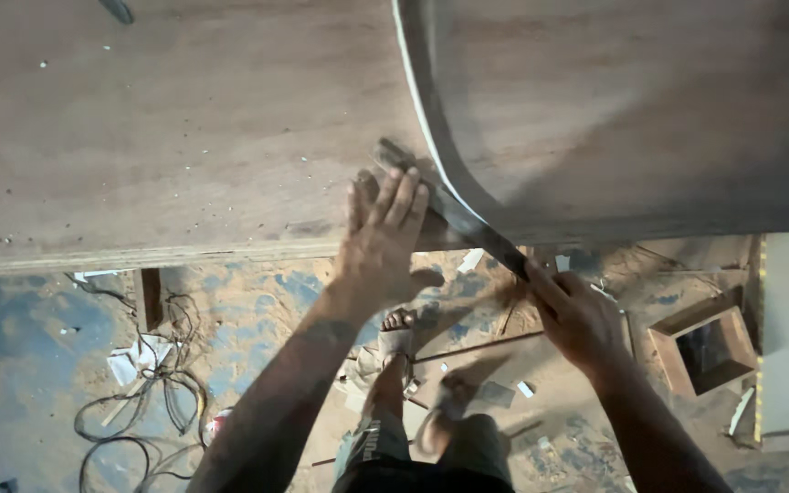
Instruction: The person applies a strip of white edge banding to the edge of a wooden board. They use a roll of yellow tape to hold the banding in place, then use a hammer to tap the banding firmly along the edge to secure it.
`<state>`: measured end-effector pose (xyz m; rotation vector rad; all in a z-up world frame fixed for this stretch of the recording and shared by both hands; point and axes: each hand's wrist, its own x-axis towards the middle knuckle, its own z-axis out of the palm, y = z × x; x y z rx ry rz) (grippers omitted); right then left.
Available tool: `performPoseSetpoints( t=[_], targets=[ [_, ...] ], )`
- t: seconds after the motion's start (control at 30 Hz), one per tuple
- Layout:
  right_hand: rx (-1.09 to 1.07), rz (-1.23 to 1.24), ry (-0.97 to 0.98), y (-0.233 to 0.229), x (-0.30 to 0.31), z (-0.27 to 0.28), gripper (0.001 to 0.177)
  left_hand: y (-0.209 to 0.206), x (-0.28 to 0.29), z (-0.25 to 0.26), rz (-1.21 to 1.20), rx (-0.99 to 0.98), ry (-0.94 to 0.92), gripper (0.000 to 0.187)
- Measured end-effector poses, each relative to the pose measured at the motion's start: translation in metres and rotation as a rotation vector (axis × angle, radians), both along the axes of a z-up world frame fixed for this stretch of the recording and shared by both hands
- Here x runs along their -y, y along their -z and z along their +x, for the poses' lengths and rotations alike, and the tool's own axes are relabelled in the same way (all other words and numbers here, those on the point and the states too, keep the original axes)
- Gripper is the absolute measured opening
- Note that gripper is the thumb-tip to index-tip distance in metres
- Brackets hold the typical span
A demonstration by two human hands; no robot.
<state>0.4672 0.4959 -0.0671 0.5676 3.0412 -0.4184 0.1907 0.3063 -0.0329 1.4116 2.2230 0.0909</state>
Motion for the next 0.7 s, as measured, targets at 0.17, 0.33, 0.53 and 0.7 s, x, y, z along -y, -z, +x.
performPoseSetpoints(
  t=[0.17, 0.33, 0.53, 0.7],
  targets=[
    [0.039, -0.041, -0.013, -0.024, 0.023, 0.038, 0.042, -0.021, 0.013, 0.035, 0.252, -0.059, 0.024, 0.111],
    [0.029, -0.059, 0.032, -0.03, -0.001, 0.048, 0.036, -0.037, -0.018, 0.054, -0.033, 0.13, 0.006, 0.119],
    [-0.022, 0.001, -0.047, -0.004, -0.051, 0.035, 0.033, -0.014, -0.046, 0.03, -0.039, -0.013, -0.025, 0.119],
    [-0.032, -0.131, -0.055, -0.023, -0.03, 0.09, 0.044, -0.019, -0.024, 0.1, 0.142, -0.106, 0.009, 0.104]
  ],
)
